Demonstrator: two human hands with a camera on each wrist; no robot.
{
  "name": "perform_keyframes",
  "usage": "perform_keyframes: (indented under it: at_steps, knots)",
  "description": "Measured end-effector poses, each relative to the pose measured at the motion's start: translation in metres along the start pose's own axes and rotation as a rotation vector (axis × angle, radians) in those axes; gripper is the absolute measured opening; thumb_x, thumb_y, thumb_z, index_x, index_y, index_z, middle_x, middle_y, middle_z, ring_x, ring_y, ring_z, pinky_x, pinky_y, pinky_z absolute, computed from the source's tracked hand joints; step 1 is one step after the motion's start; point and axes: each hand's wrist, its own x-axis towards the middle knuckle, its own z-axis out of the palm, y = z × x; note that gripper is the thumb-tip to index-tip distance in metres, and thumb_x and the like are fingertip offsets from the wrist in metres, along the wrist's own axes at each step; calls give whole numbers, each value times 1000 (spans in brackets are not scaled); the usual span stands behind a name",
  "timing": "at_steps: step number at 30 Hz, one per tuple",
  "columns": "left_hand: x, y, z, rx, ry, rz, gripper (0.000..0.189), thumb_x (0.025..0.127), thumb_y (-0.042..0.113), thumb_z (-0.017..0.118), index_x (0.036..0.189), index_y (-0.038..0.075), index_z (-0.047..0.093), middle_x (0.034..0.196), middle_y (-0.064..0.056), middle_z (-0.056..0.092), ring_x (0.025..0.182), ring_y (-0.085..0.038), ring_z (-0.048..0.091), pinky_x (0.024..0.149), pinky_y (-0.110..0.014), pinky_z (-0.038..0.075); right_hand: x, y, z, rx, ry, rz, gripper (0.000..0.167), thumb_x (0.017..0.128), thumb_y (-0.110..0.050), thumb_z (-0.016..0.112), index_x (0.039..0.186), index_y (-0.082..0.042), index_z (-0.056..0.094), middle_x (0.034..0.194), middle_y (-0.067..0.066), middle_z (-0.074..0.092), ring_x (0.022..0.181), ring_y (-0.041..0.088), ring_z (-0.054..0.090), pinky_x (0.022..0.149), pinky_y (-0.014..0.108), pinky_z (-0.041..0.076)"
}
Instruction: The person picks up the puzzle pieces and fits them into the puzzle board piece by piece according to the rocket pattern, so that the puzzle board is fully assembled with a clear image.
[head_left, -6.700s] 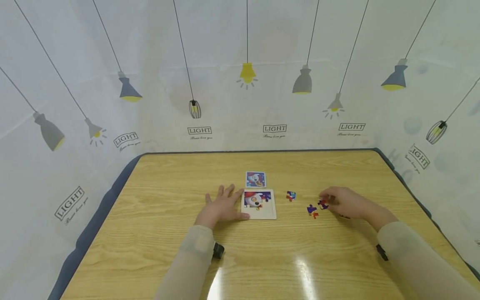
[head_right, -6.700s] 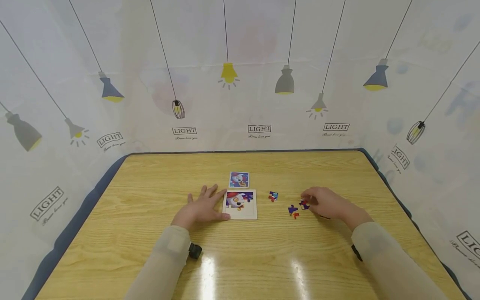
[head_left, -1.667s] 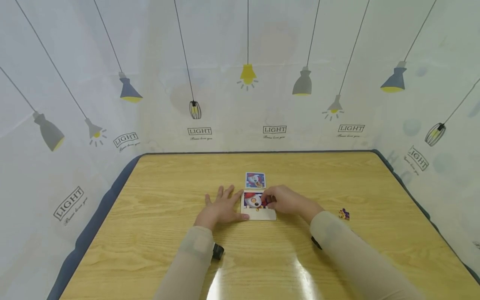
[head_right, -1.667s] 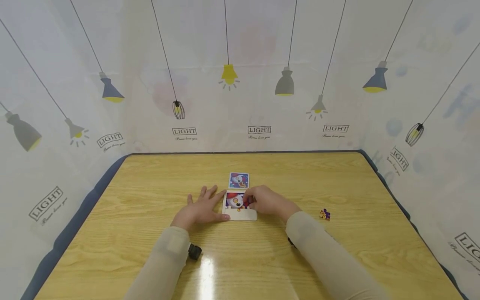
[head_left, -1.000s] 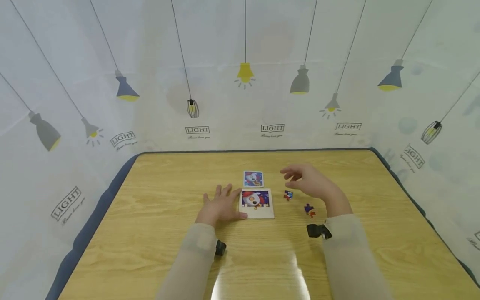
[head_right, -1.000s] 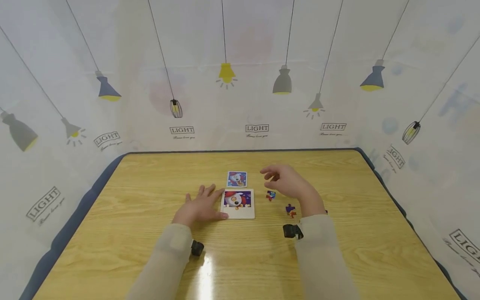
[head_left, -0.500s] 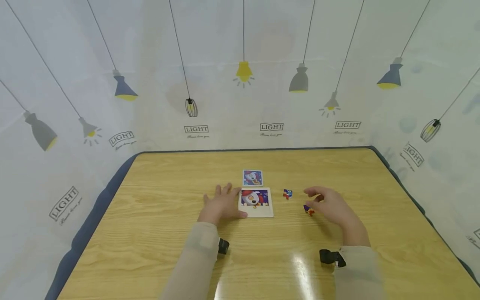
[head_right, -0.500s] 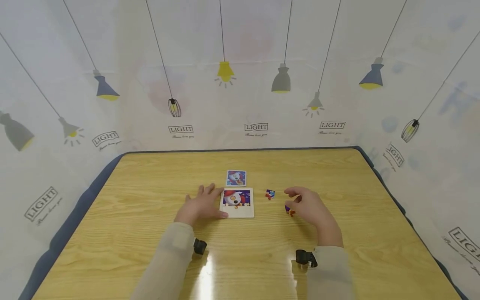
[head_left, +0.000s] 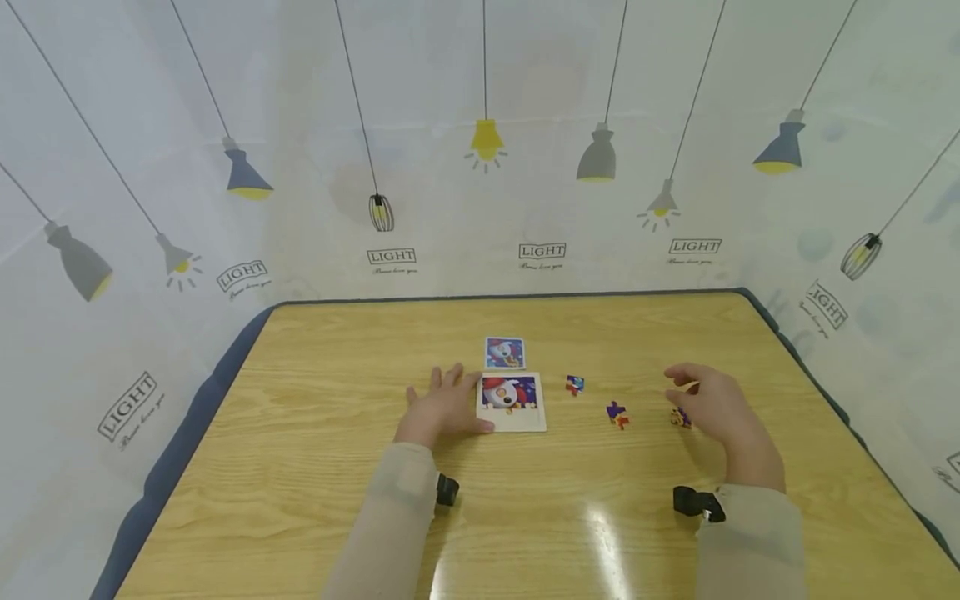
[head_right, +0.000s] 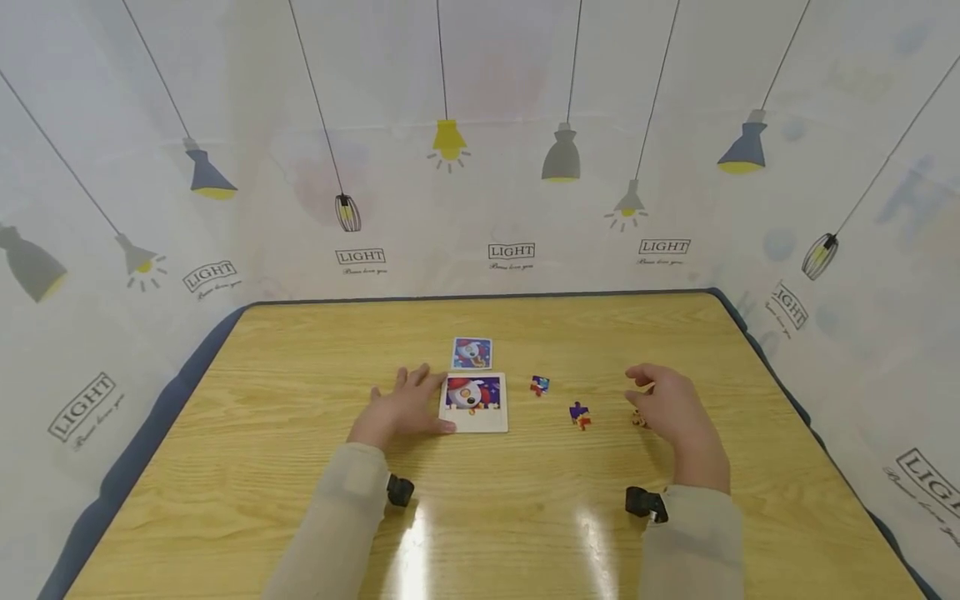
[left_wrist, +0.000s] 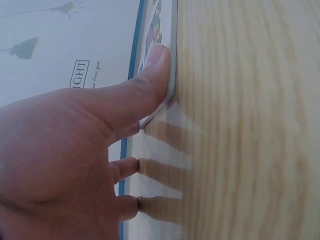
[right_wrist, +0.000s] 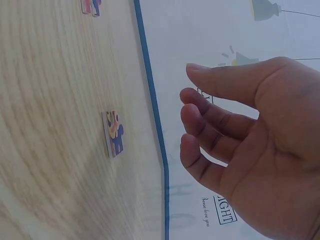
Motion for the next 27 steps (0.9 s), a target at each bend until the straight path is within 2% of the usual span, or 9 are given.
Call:
perform_keyframes:
  at_steps: [5, 13, 20, 27]
  knots:
    - [-5, 2, -4, 16, 8, 6, 99, 90, 57, 80, 170, 29, 29, 182, -9, 9, 167, -43, -2, 125, -81, -4, 3, 1, -4, -33, -22, 9, 47, 108, -18, 60, 150, 2, 54, 142, 33, 58, 120, 47, 62, 79, 43, 60]
    - [-3, 2, -3, 5, -7, 6, 100, 88, 57, 81, 169, 30, 30, 182, -9, 9, 167, -44, -2, 124, -83, -5, 9, 4, -4, -42, -57, 34, 48, 108, -18, 61, 150, 3, 53, 144, 35, 56, 124, 51, 61, 79, 45, 61]
    - [1, -2, -2, 4, -5, -4, 104, 84, 61, 84, 169, 32, 30, 182, -10, 9, 167, -46, -3, 121, -85, -7, 18, -11, 8, 25, -75, -3, 48, 108, -19, 62, 150, 2, 54, 145, 33, 56, 122, 46, 61, 72, 37, 59]
    - [-5, 3, -5, 9, -16, -8, 99, 90, 56, 80, 170, 29, 29, 182, -8, 7, 168, -42, -4, 125, -80, -6, 34, -34, 33, 70, -118, -36, 46, 108, -18, 63, 149, 1, 56, 144, 30, 59, 123, 44, 62, 90, 46, 61]
